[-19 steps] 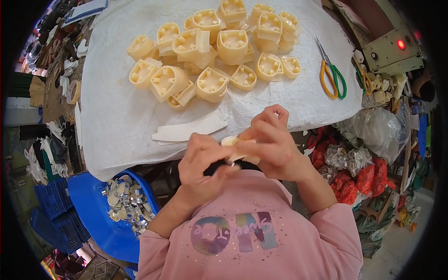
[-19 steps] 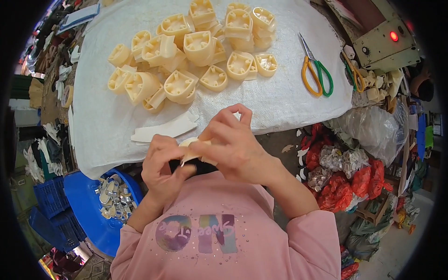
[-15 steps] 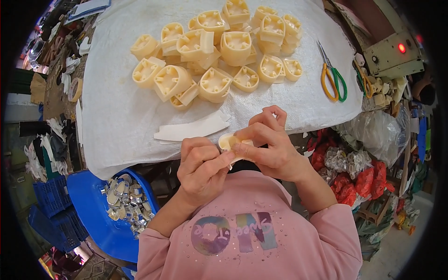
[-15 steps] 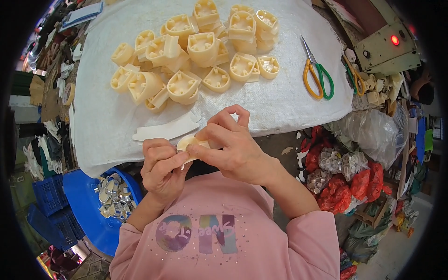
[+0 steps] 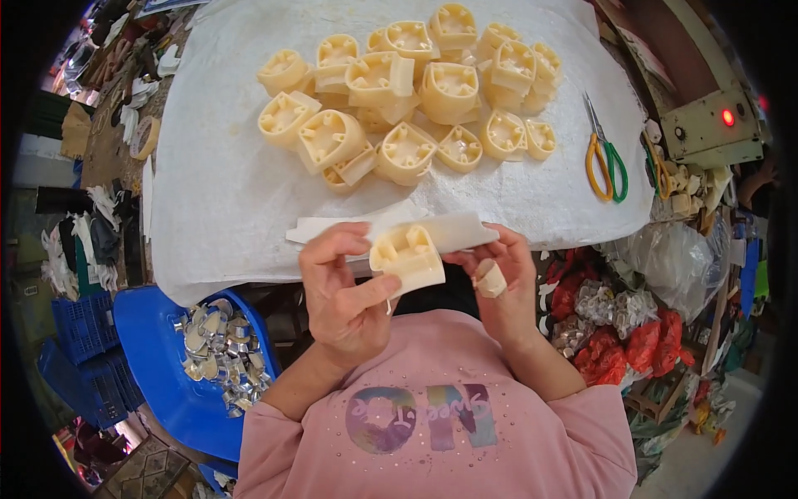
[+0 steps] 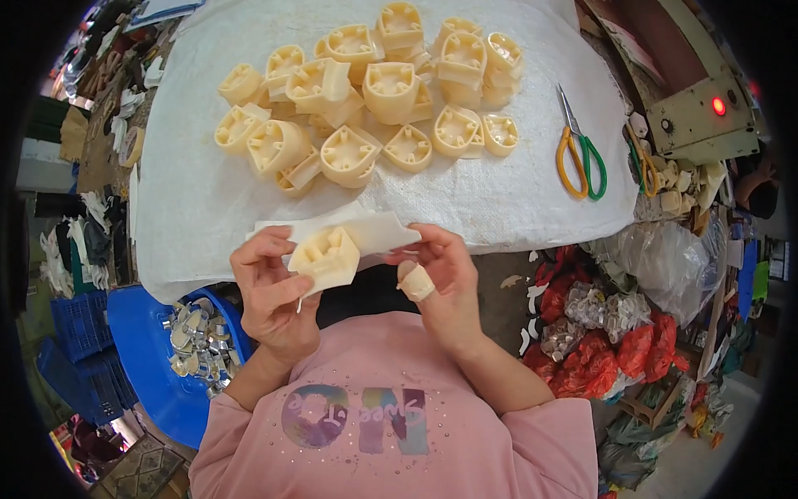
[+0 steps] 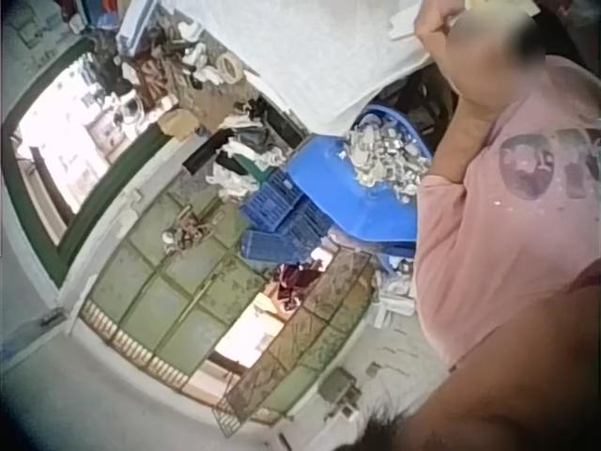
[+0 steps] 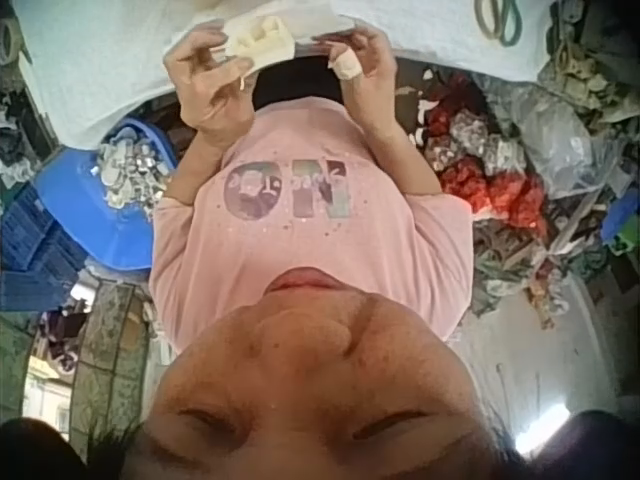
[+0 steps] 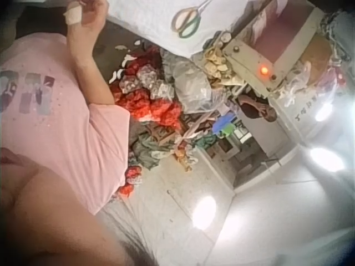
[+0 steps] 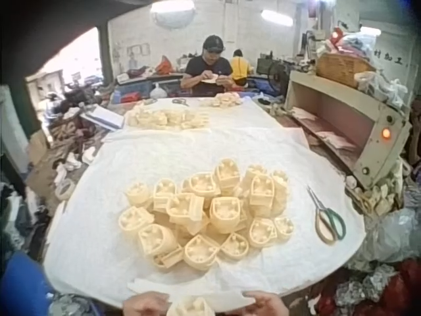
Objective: Trim and assemble shoe components using scissors and adhesive strips.
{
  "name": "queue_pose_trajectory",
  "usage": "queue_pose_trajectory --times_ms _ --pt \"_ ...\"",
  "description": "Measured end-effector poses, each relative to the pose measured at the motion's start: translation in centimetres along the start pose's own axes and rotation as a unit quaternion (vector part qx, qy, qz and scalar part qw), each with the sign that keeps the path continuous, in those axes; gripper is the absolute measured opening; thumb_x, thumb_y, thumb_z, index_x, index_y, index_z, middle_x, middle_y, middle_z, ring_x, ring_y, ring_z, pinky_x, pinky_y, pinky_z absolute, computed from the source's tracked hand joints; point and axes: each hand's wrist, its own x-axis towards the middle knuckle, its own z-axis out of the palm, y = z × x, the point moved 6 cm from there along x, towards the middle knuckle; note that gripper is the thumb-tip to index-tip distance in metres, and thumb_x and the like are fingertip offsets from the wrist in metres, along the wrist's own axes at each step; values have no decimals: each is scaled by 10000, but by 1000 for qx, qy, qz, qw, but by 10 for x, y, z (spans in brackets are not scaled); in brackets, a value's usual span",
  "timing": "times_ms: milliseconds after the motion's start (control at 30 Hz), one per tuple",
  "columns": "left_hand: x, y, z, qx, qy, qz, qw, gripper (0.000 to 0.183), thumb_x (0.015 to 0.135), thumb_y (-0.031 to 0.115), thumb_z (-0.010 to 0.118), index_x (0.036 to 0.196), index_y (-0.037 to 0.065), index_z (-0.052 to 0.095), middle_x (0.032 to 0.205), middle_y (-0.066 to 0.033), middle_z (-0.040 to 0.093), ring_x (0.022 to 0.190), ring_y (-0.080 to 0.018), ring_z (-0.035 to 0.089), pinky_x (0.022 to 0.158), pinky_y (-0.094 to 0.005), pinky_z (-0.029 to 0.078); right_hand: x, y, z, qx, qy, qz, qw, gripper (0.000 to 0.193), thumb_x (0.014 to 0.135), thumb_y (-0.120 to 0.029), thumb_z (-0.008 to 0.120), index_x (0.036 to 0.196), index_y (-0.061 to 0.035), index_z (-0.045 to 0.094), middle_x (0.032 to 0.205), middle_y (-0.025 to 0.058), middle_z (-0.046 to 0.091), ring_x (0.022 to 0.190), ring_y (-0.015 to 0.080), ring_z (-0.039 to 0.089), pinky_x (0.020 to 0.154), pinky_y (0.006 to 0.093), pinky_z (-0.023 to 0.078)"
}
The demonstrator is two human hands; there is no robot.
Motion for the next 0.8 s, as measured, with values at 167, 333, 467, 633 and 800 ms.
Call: queue_pose_trajectory --times_ms 167,333,467,633,800 --pt "-12 0 16 -116 -128 -11 985 335 662 -117 634 943 44 548 988 -147 560 862 -309 608 727 -415 504 -3 3 0 8 15 -1 1000 244 979 -140 431 1123 52 476 999 134 603 946 213 623 836 330 523" --pt "-8 13 28 13 -201 42 979 248 635 -45 650 858 15 560 942 -130 558 766 -270 581 615 -350 441 -7 4 -4 -17 0 10 1000 262 977 -155 444 1113 52 528 1025 132 624 929 180 623 828 306 515" --pt "-5 14 35 48 -222 19 974 230 629 -34 645 836 13 558 914 -129 547 703 -250 536 581 -348 406 -3 -6 2 -39 -54 -25 997 291 974 -165 447 1139 49 551 1072 130 637 919 150 622 826 288 505" --pt "-4 19 38 87 -257 13 962 200 643 -21 614 831 5 551 883 -126 535 667 -238 497 571 -348 390 -2 -6 1 -54 -83 -4 995 278 967 -142 435 1126 51 557 1052 130 647 904 142 622 827 285 503" --pt "-7 8 39 57 -233 -14 971 297 604 -75 623 876 11 539 906 -130 526 678 -257 504 586 -358 397 5 5 -2 15 -13 72 997 247 966 -148 445 1046 48 572 964 115 658 862 131 627 795 274 512"
